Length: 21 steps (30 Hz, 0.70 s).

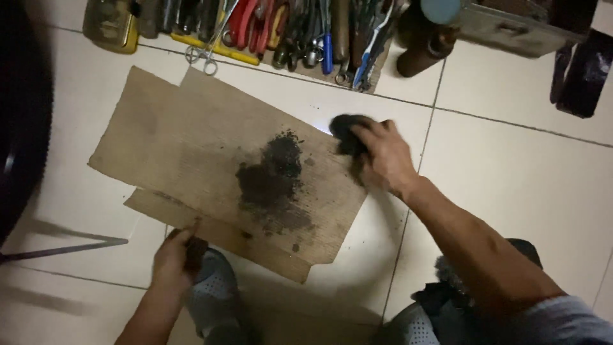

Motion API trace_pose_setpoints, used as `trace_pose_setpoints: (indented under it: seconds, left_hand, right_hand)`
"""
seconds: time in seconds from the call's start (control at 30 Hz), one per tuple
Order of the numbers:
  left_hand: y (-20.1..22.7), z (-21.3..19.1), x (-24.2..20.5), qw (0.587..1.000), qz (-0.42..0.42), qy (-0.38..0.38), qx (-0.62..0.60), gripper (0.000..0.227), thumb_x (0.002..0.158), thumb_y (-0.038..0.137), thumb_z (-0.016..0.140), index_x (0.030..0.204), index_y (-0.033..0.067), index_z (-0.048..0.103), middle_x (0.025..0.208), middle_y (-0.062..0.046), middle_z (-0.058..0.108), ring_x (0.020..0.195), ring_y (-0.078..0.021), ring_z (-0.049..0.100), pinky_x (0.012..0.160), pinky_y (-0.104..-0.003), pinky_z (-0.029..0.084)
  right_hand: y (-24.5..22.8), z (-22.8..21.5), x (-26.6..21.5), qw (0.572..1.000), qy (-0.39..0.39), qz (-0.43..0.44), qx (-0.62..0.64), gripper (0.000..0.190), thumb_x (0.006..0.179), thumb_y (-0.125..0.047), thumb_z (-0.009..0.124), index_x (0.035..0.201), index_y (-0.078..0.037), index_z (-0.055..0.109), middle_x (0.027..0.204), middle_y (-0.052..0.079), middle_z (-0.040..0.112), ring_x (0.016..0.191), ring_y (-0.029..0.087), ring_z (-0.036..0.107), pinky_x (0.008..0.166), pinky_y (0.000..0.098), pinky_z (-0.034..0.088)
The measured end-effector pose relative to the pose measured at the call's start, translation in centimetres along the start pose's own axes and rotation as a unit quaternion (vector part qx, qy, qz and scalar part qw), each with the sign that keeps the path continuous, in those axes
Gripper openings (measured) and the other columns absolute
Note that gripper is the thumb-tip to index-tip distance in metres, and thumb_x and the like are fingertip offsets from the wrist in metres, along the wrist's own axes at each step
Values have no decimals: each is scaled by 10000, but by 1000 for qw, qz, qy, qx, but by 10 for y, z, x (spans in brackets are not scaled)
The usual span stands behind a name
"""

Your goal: The person wipes a dark stain on a tiled floor using a black cloth and a piece of cardboard. They repeatedly rub the stain, transfer the dirt onto the cardboard, and wipe the surrounding area. The person is sitting on the floor during the task.

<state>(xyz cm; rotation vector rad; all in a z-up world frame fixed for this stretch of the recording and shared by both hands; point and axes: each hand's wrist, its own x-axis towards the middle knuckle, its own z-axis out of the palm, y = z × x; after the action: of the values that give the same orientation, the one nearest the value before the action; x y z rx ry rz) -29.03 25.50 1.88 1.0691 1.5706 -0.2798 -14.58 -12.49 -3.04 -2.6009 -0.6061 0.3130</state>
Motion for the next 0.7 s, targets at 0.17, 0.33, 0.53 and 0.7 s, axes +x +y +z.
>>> trace_pose_setpoints:
  seconds: [0.17,0.33,0.53,0.7]
  left_hand:
    - [-3,2,-3,982,41,-46,178,812,893,349,766,1508,-7,373,1417,-296,463,1345,-407,471,1076,-565,443]
    - [16,8,-75,994,-14,32,107,614,832,140,714,1406,12,542,1389,-113,619,1254,-310,580,1096,-363,459]
    - [-28,-50,-31,996,64,52,41,330,880,101,678,1168,-53,634,1067,-163,659,829,-305,592,631,-430,472]
    - [-30,-56,-28,998,51,34,-1,282,901,23,643,1177,-27,608,1155,-142,661,1004,-310,620,832,-441,556]
  right_hand:
    - [34,-15,20,971,116,140,-155,683,744,-129,796,1400,-120,606,1317,157,569,1095,406,541,782,520,585]
    - [55,-5,45,969,93,189,-130,574,863,-144,691,1409,-41,547,1392,208,558,1021,499,514,576,632,528]
    - [1,-4,16,992,4,64,-108,545,739,-209,600,1266,-83,658,1270,161,658,976,409,569,510,558,520]
    - [-15,13,48,996,55,-6,-68,719,676,-60,626,1392,-109,577,1410,118,596,972,401,513,571,554,493]
